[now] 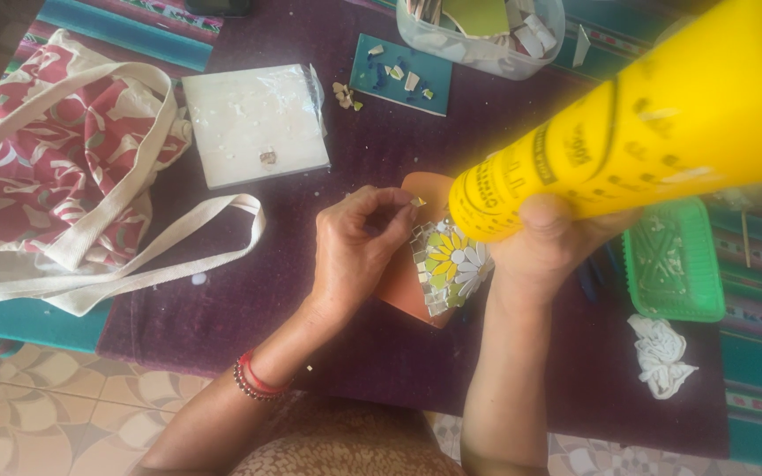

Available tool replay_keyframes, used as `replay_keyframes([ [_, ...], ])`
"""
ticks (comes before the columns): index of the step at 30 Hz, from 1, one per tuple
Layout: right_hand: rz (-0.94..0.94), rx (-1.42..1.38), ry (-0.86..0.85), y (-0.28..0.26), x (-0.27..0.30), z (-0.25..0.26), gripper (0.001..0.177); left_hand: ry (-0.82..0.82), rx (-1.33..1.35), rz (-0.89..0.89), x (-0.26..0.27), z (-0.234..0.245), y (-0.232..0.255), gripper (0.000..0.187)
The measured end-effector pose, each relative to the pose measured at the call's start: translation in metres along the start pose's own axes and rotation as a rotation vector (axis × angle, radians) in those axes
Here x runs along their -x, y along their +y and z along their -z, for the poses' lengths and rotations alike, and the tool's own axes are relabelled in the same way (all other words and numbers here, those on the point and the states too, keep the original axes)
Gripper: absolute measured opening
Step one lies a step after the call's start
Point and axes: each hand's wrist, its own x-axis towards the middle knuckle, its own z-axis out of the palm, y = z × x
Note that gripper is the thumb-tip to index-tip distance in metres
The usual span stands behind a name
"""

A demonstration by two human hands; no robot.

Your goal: The person is decorating a terracotta pot by carefully applying small mosaic tiles to form a floral design.

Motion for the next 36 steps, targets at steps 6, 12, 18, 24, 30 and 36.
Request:
replay_keyframes([
  [6, -0.084, -0.007, 0.144, 0.001, -0.003, 0.019, 0.081, 0.006, 0.011, -0.050, -0.001, 0.002, 0.004, 0.004],
  [12, -0.361, 0.067, 0.422, -0.021, -0.031, -0.013, 0.101, -0.011, 0.316, 0.141, -0.003, 0.002, 0.010, 0.010],
  [18, -0.434, 0.002, 0.598, -0.039, -0.057, -0.046, 0.118, -0.112, 0.717, 0.206, -0.019, 0.000, 0.035, 0.013],
  [24, -0.541, -0.039, 0.613, -0.028, -0.057, -0.031, 0.089, -0.347, 0.790, 0.093, -0.059, -0.003, 0.054, 0.011],
  [30, -0.485, -0.243, 0.259, -0.009, -0.045, 0.006, 0.071, -0.482, 1.042, -0.116, -0.066, -0.026, 0.053, 0.011],
  [36, -0.840, 0.665, 0.245, -0.066, -0.072, -0.032, 0.059, -0.436, 0.909, -0.165, -0.058, -0.027, 0.051, 0.008],
])
